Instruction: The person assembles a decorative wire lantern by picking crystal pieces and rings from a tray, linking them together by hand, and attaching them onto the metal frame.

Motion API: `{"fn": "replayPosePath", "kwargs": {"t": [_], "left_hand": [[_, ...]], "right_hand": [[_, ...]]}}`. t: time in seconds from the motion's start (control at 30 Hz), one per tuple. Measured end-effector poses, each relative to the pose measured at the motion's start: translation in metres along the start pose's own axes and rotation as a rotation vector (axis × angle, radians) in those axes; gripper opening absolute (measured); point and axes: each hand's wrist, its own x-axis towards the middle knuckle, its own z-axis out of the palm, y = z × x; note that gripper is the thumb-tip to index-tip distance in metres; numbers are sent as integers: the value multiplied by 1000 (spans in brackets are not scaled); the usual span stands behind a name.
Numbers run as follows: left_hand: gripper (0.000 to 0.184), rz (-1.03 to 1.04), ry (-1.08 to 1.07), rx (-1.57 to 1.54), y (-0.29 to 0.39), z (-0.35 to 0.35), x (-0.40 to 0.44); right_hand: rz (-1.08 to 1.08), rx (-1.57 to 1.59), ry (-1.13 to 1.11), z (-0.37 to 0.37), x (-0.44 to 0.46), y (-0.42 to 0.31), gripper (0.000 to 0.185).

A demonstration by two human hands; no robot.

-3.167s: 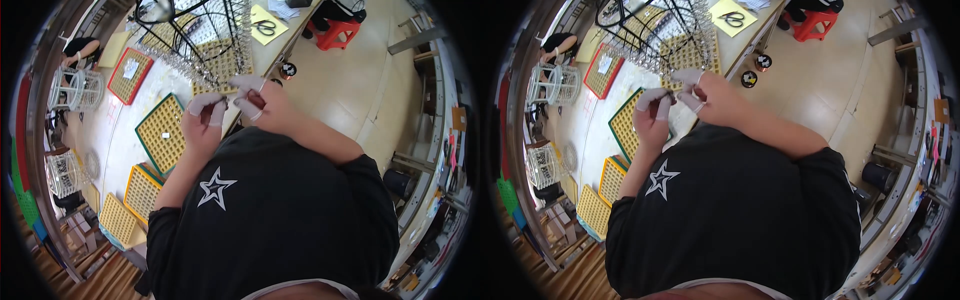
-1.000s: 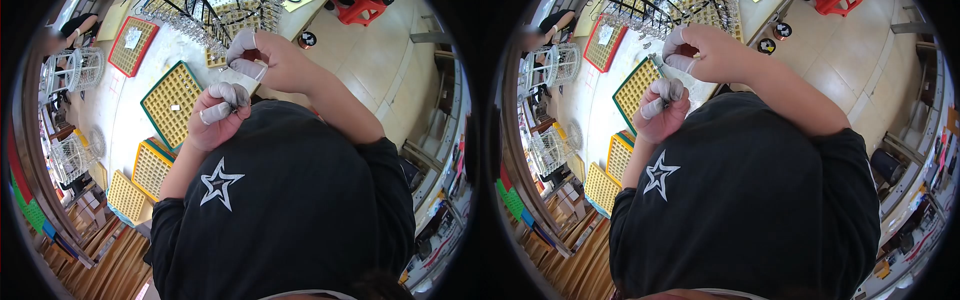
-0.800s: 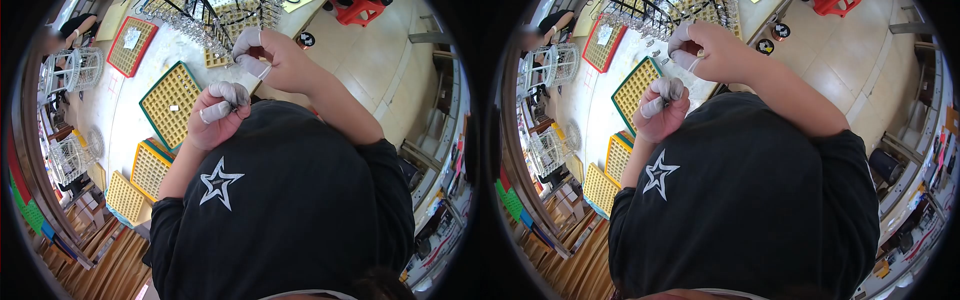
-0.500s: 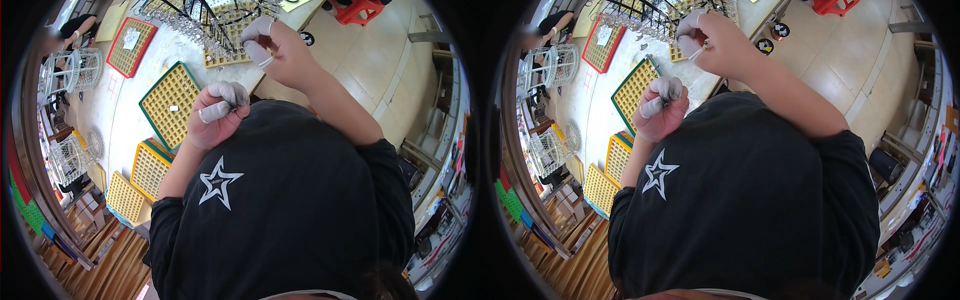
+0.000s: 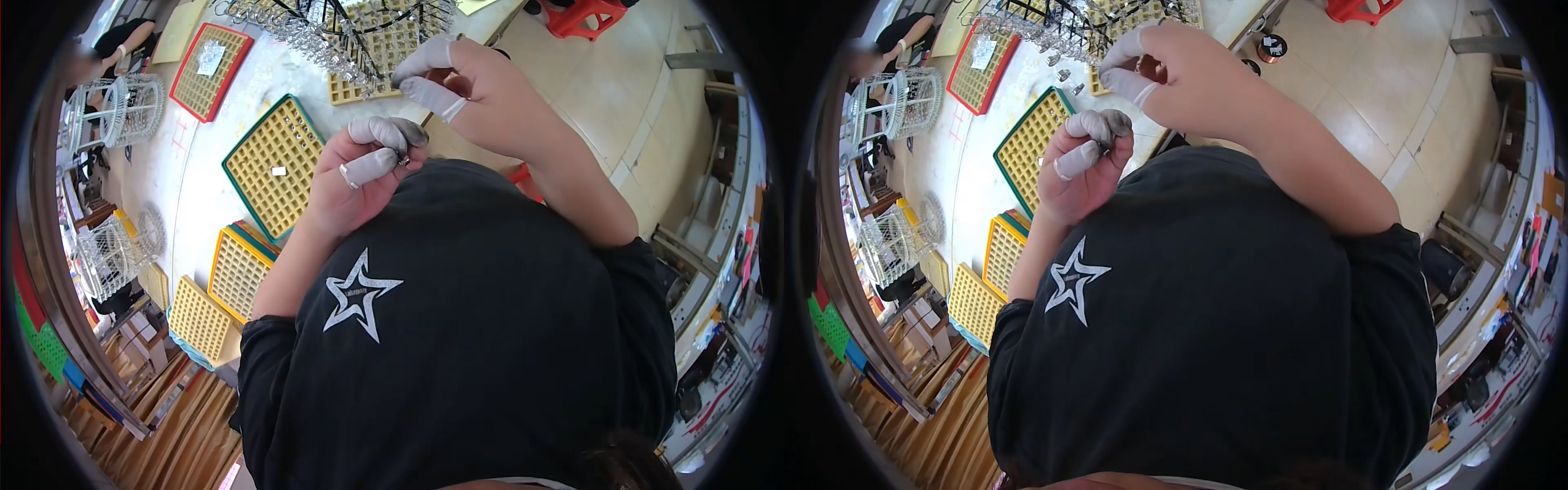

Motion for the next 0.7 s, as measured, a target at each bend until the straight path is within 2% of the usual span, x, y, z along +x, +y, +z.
{"fn": "replayPosePath", "kwargs": {"t": [0.07,0.13,0.17,0.2,0.27,0.33,0.37,0.4,0.43,0.47,0.5,0.57,0.6,0.67,0.7], "left_hand": [[12,1,14,1,-1,3,1],[12,-18,77,10,-3,4,0],[12,-17,80,8,-4,5,0],[12,-13,95,63,-4,7,1],[11,-7,112,117,-3,7,-1],[11,3,150,383,0,6,-2],[11,7,151,382,1,7,-2],[11,48,190,572,3,8,-3],[11,87,229,762,5,8,-3],[12,112,248,808,7,8,-3],[12,136,267,854,10,7,-2],[11,159,282,810,12,7,0],[11,199,303,885,14,9,2],[12,293,360,968,14,11,5],[12,295,360,967,13,12,7]], "right_hand": [[33,-5,-38,1,0,-10,20],[325,325,-262,2,-2,-18,20],[310,126,-277,3,-3,-22,18],[312,126,-279,4,-2,-18,18],[144,91,-176,6,-2,-5,16],[103,115,-107,7,-5,3,15],[63,142,-36,7,-6,6,15],[62,141,-40,7,-7,8,15],[4,85,6,6,-9,11,14],[-53,29,53,6,-10,12,13],[-51,30,52,4,-12,6,13],[201,49,-54,-2,-18,-11,10],[202,48,-53,-2,-19,-9,10],[-19,-114,71,0,-23,-1,11],[-20,-115,70,0,-23,3,11]]}}
